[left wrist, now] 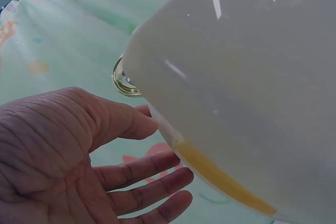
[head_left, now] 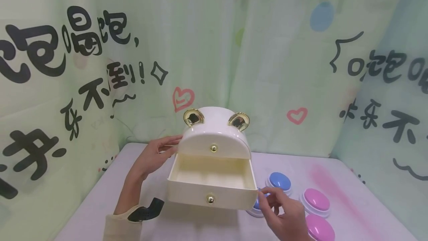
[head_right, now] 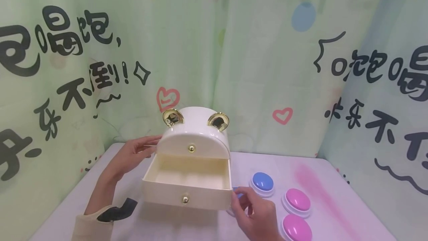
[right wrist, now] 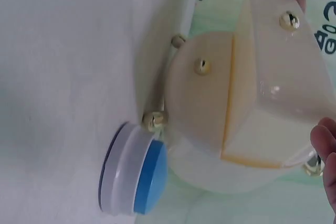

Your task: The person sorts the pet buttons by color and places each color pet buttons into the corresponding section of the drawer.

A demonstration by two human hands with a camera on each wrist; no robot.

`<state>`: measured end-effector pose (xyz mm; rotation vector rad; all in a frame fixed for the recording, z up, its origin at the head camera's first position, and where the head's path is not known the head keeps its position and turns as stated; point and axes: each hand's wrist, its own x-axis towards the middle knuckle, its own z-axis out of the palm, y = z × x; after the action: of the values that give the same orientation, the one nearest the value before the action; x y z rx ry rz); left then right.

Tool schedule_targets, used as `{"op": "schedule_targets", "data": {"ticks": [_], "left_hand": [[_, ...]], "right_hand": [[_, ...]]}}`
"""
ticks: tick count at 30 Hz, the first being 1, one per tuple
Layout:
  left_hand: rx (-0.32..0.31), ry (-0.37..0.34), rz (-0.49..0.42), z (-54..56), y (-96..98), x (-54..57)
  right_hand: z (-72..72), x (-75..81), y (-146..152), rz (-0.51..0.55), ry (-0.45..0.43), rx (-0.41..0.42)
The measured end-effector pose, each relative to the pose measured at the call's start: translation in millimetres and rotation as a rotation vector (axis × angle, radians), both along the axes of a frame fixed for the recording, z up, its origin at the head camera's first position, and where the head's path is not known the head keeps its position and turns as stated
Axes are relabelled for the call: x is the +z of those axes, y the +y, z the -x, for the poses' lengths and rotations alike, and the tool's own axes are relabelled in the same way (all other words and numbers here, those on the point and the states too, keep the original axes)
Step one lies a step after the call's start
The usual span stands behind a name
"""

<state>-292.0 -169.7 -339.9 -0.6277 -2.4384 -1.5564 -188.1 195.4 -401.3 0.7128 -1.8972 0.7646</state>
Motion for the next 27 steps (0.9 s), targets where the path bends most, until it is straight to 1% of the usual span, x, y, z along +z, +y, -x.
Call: {"op": "schedule_targets", "data": {"ticks": [2, 4, 8, 10, 13, 14, 16, 18, 22, 27], "left_hand": [[0.0, -0.002, -0.002, 0.1, 0.1, -0.3], [0.003, -0.007, -0.003, 0.4, 0.1, -0.5], [0.007, -0.01, -0.007, 0.8, 0.3, -0.2], [0.011, -0.012, -0.009, 0.9, 0.1, -0.2], [0.008, -0.011, -0.014, 1.1, 0.2, -0.7], [0.01, -0.013, -0.015, 1.3, 0.3, -1.1], [0.015, -0.017, -0.016, 1.6, 0.8, -1.6], [0.017, -0.018, -0.017, 1.9, 1.3, -1.8], [0.02, -0.019, -0.021, 1.8, 2.3, -1.2], [0.027, -0.027, -0.029, 1.3, 3.1, -0.6]], "right_hand": [[5.3, 2.3, 6, 0.021, -0.019, -0.049], [10.3, 2.6, 10, 0.026, -0.067, -0.118], [21.3, -1.9, 19, 0.006, -0.212, -0.21], [26.0, -5.2, 22, -0.022, -0.336, -0.245], [31.8, -9.4, 27, -0.066, -0.57, -0.283], [33.2, -10.7, 29, -0.082, -0.635, -0.291], [35.6, -12.6, 31, -0.104, -0.727, -0.302], [37.8, -15.1, 32, -0.12, -0.757, -0.307], [41.1, -20.2, 34, -0.137, -0.771, -0.285], [47.9, -31.7, 36, -0.149, -0.744, -0.227]]}}
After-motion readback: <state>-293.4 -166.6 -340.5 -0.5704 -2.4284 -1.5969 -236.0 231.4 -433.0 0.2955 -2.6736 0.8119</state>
